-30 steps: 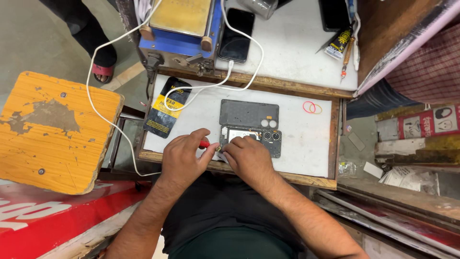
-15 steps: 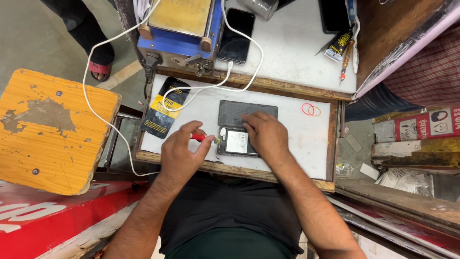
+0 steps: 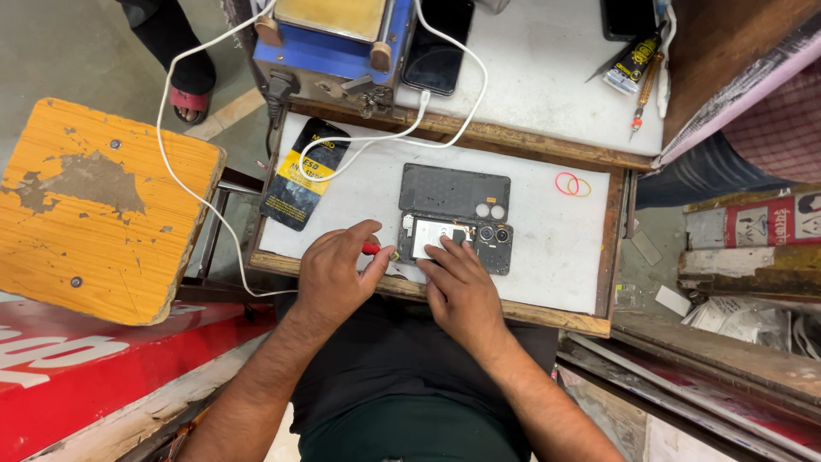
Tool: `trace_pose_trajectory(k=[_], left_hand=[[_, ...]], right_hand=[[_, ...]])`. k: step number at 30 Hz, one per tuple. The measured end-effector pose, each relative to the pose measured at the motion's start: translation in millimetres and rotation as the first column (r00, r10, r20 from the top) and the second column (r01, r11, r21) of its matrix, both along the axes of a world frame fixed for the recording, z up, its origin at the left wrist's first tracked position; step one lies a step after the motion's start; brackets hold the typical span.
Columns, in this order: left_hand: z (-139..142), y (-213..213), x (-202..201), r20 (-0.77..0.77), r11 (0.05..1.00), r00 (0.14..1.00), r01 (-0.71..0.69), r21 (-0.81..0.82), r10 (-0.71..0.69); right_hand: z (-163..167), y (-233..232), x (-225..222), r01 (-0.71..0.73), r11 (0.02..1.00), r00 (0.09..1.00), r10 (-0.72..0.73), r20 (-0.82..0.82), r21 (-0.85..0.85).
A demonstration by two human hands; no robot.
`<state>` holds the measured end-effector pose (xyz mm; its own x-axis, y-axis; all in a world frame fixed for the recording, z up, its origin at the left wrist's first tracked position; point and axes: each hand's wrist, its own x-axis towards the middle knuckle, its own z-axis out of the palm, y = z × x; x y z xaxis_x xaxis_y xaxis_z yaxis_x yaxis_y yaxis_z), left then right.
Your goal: The person uses a red-handled screwdriver to remove screws from a disassembled smartphone on a workbench. They handle the phone's back cover and internal components, then receive another phone from a bystander and place it on a nearby stool. The person continues to work on the first phone's internals.
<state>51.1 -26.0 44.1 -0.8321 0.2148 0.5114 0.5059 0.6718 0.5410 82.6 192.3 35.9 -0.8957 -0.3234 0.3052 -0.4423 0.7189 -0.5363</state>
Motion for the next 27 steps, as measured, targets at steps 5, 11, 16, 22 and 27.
trace_pose_trajectory(k=[5, 11, 16, 22, 27], left_hand=[[17, 5, 0, -0.027, 0.996, 0.996, 0.081, -0.032, -0.082], [37, 14, 9, 0.008, 0.965, 0.965, 0.261, -0.038, -0.26], [51, 31, 9, 0.071, 0.98, 0.986, 0.157, -0.126, -0.149], [56, 30, 13, 0.105, 0.976, 0.972, 0.215, -0.043, -0.21], [56, 30, 17, 0.108, 0.978, 0.994, 0.017, -0.207, 0.006]], right_hand=[[-1, 4, 0, 0.023, 1.0, 0.999, -0.023, 0.024, -0.02], [-2, 6, 2, 0.023, 0.998, 1.0, -0.022, 0.02, -0.054], [6, 12, 4, 0.018, 0.998, 1.0, -0.016, 0.025, -0.068], [18, 14, 8, 0.022, 0.997, 1.0, -0.02, 0.024, -0.076], [21, 14, 11, 0.025, 0.996, 0.999, -0.022, 0.03, -0.09]])
